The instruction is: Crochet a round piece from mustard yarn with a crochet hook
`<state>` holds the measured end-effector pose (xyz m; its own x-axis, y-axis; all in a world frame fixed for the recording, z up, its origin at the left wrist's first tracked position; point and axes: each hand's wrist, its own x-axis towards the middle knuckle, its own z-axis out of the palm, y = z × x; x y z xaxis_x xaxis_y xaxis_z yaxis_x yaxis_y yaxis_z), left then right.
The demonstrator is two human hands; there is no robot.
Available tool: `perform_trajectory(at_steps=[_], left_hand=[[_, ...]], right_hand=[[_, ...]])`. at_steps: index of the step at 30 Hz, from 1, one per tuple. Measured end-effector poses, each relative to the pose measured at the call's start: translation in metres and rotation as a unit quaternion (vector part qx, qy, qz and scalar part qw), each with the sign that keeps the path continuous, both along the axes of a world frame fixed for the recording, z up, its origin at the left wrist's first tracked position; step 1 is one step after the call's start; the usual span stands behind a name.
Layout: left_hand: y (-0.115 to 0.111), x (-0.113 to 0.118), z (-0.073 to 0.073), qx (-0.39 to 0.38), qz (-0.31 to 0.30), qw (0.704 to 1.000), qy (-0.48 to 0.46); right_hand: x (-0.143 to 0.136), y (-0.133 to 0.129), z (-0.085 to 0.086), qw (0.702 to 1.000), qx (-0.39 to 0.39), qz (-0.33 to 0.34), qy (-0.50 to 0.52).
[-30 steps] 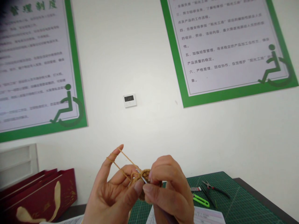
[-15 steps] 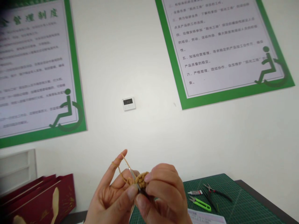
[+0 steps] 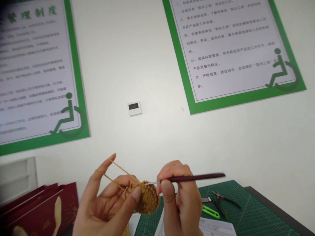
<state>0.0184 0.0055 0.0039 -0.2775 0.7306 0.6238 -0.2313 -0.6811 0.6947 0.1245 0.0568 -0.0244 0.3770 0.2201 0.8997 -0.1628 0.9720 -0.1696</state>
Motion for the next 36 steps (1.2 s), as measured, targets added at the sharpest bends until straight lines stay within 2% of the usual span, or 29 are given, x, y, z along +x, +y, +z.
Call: perform_trajectory(at_steps=[2, 3, 6, 7, 9, 11, 17, 27, 36], left_hand=[[0.002, -0.005, 0.0, -0.016, -0.021, 1.0, 0.0], [0.003, -0.007, 0.0, -0.024, -0.033, 0.999, 0.001], [0.006, -0.011, -0.001, -0.036, -0.082, 0.996, 0.001], [0.007, -0.011, -0.001, -0.036, -0.099, 0.994, -0.002], [0.009, -0.009, -0.002, -0.035, -0.119, 0.992, -0.009], [0.009, -0.008, -0.002, -0.035, -0.124, 0.992, -0.015], [0.01, -0.009, -0.003, -0.058, -0.151, 0.986, -0.037], [0.007, -0.006, -0.002, -0.067, -0.159, 0.983, -0.065], [0.006, -0.013, 0.001, -0.076, -0.272, 0.959, -0.014]], right_hand=[[-0.002, 0.003, 0.001, 0.988, -0.091, 0.124, 0.007], [-0.002, 0.004, 0.002, 0.972, -0.135, 0.194, 0.004], [-0.003, 0.004, 0.006, 0.882, -0.228, 0.411, -0.025], [-0.004, 0.004, 0.007, 0.851, -0.242, 0.465, -0.033], [-0.006, 0.005, 0.007, 0.82, -0.239, 0.519, -0.038], [-0.007, 0.006, 0.005, 0.823, -0.221, 0.522, -0.036], [-0.007, 0.008, 0.003, 0.859, -0.183, 0.476, -0.04], [-0.01, 0.005, 0.0, 0.864, -0.157, 0.477, -0.038], [-0.008, 0.004, 0.002, 0.876, -0.15, 0.456, -0.054]])
